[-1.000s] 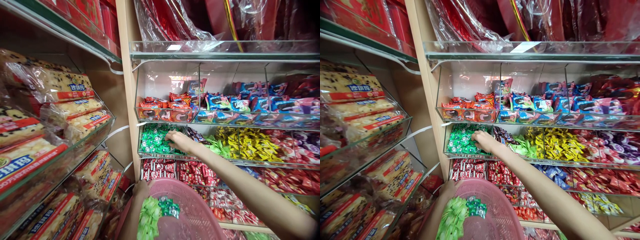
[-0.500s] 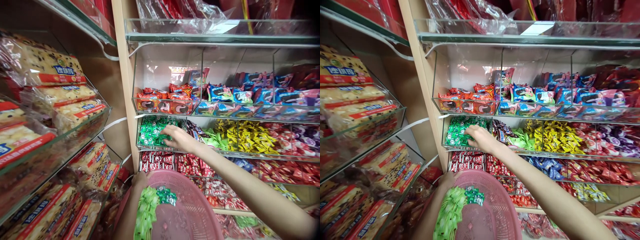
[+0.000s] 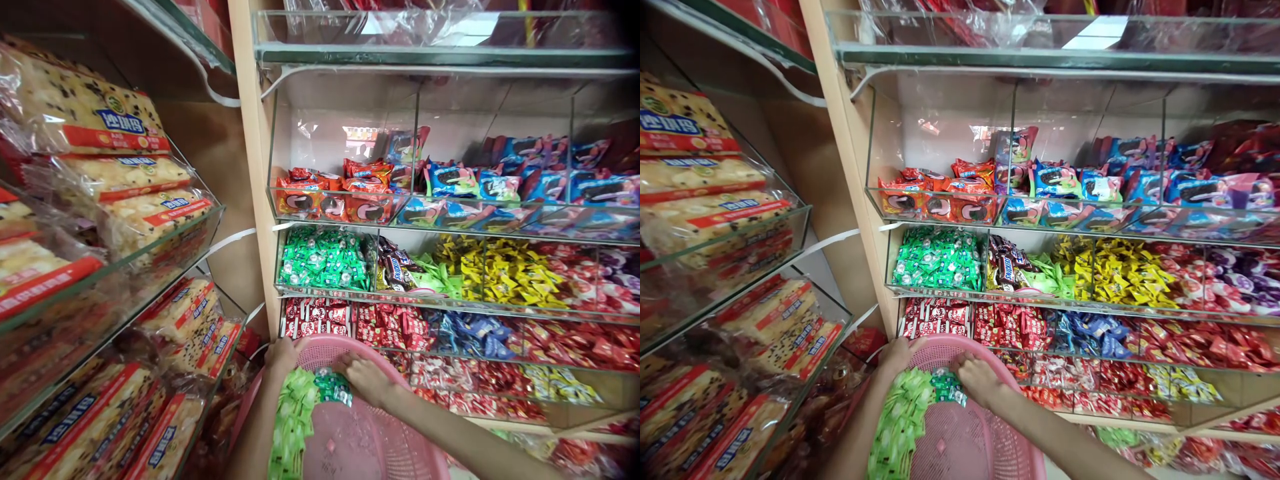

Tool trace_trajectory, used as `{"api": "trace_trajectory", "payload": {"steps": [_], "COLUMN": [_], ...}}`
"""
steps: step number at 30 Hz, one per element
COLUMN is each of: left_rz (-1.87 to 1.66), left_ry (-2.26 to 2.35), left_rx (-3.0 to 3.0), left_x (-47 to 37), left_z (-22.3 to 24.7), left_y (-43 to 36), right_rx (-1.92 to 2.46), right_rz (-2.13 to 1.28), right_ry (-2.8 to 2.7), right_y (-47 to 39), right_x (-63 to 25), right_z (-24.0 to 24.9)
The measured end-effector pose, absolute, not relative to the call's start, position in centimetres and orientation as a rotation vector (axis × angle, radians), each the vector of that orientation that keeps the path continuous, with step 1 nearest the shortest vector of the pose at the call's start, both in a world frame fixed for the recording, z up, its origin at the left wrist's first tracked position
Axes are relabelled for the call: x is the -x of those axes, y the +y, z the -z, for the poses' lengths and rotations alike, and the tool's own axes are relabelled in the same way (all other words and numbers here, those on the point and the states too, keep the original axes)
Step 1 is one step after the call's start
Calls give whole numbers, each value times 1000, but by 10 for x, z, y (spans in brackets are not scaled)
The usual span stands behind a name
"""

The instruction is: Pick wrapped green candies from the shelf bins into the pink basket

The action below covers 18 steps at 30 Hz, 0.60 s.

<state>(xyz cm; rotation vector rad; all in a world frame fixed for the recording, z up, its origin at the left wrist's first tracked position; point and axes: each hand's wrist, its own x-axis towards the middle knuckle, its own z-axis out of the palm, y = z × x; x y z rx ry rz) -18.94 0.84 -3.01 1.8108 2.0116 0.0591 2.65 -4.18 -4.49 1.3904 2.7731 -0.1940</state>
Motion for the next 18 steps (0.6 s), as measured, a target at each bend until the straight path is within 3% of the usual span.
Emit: {"api": "trace_trajectory", "payload": {"steps": [7, 18], "left_rz": [-34, -24], "left_ry": [2014, 2012], "left_rx": [-1811, -1826], "left_x": [189, 188], "left_z": [29, 24], "left_y": [9, 6], "right_rx": [-1510, -1549], "right_rz": [-138, 199], "right_ry": [2609, 2510], "right_y": [-40, -54], "right_x": [-17, -18], "right_z": [88, 55]}}
